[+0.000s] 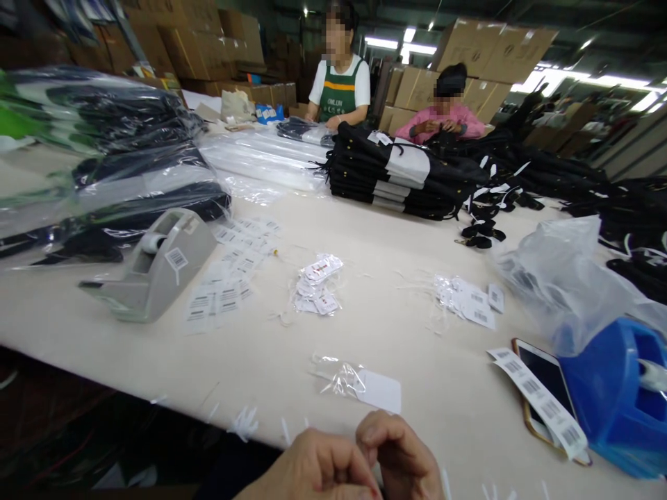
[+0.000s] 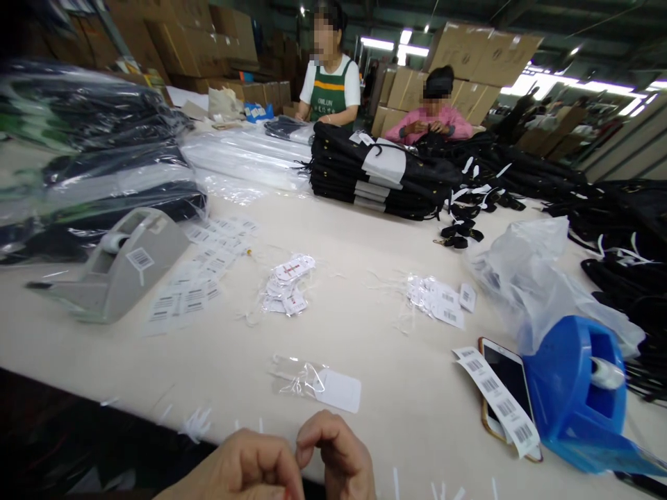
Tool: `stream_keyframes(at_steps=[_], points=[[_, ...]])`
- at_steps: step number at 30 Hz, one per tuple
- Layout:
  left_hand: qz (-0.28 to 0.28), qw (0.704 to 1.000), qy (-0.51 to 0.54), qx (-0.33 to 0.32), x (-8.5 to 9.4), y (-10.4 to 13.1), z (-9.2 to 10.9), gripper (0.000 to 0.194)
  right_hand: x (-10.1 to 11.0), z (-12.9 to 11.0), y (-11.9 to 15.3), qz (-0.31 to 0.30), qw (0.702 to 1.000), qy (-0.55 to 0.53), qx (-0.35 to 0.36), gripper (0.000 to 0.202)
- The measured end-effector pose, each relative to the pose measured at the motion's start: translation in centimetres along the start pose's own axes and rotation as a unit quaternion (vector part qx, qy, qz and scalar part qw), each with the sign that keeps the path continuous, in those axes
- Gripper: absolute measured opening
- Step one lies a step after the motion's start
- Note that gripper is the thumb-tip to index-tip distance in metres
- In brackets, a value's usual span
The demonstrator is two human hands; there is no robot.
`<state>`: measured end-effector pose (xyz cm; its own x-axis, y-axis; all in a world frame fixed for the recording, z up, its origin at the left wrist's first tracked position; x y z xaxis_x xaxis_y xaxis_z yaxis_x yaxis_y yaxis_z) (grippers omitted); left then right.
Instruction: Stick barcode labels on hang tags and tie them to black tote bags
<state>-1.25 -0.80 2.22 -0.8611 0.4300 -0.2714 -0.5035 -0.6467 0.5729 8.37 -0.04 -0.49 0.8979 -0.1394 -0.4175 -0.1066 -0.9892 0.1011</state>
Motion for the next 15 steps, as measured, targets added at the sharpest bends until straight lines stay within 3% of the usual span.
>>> stream_keyframes(at_steps=[3,6,9,12,15], points=[[-0.027,0.998,0.052,0.033,-1.4,-1.0,0.1,0.049,0.6,-0.3,0.4,0.054,0.998,0.038,0.013,0.038],[-0.039,0.995,0.074,0.053,-1.4,-1.1,-0.6,0.053,1.5,-2.5,0.7,0.104,0.981,0.082,0.139,0.037],[-0.057,0.991,0.106,0.059,-1.2,-0.9,-1.2,0.052,2.2,-5.0,1.0,0.123,0.932,0.164,0.298,0.037],[-0.048,0.986,0.138,0.079,-0.8,-0.9,-2.2,0.050,2.7,-6.6,1.5,0.111,0.859,0.242,0.437,0.043],[-0.028,0.981,0.161,0.101,-0.7,-1.1,-3.1,0.048,3.0,-6.9,1.6,0.117,0.801,0.302,0.503,0.045]])
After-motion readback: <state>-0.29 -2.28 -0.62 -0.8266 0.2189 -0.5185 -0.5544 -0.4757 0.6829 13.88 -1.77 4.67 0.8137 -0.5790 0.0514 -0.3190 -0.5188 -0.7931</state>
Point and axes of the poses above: each hand's wrist, its own y-axis away from the middle knuckle, its own x-axis out of the back of the hand, z = x × y, the point moved 7 cm from there along -y, towards the middle knuckle, and after that the axes turned 15 degrees about z, right-handed, at the moved point
